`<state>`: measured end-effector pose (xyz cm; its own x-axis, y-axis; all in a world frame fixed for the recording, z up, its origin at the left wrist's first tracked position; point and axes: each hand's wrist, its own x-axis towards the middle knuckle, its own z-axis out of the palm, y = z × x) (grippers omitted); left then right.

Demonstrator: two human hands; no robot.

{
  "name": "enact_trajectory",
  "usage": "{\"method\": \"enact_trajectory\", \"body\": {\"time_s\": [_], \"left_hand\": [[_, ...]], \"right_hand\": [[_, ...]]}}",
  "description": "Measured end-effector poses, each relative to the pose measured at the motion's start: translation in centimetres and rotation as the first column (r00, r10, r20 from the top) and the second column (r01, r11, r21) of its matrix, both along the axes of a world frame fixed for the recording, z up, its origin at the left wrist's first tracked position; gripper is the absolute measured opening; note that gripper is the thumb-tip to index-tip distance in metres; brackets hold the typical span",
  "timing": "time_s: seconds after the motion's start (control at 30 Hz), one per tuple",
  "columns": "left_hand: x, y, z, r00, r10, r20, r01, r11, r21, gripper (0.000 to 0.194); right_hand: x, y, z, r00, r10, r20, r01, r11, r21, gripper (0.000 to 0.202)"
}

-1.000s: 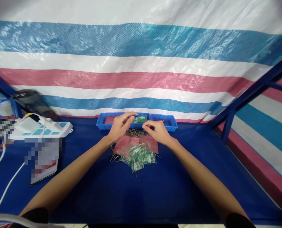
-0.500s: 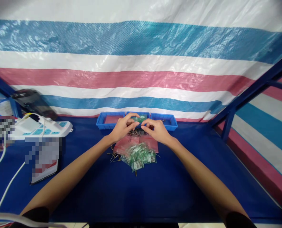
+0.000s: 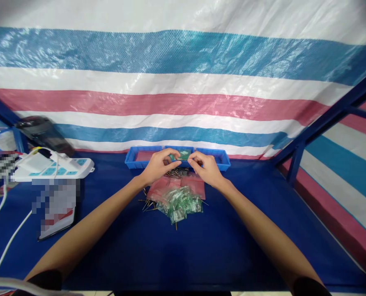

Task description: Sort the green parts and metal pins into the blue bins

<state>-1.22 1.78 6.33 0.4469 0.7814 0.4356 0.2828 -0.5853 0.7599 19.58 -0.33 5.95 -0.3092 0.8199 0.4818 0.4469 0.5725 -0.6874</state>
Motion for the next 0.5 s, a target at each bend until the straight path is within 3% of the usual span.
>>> {"method": "enact_trajectory", "body": {"time_s": [0.5], "left_hand": [[0.06,0.10,-0.29,1.000,-0.018,0.001,0.018,0.998,0.056,0.015]], "right_hand": [[-0.25,-0.23,-0.09,1.000,0.015,0.016,-0.015,1.000,-0.021,0.018]]}}
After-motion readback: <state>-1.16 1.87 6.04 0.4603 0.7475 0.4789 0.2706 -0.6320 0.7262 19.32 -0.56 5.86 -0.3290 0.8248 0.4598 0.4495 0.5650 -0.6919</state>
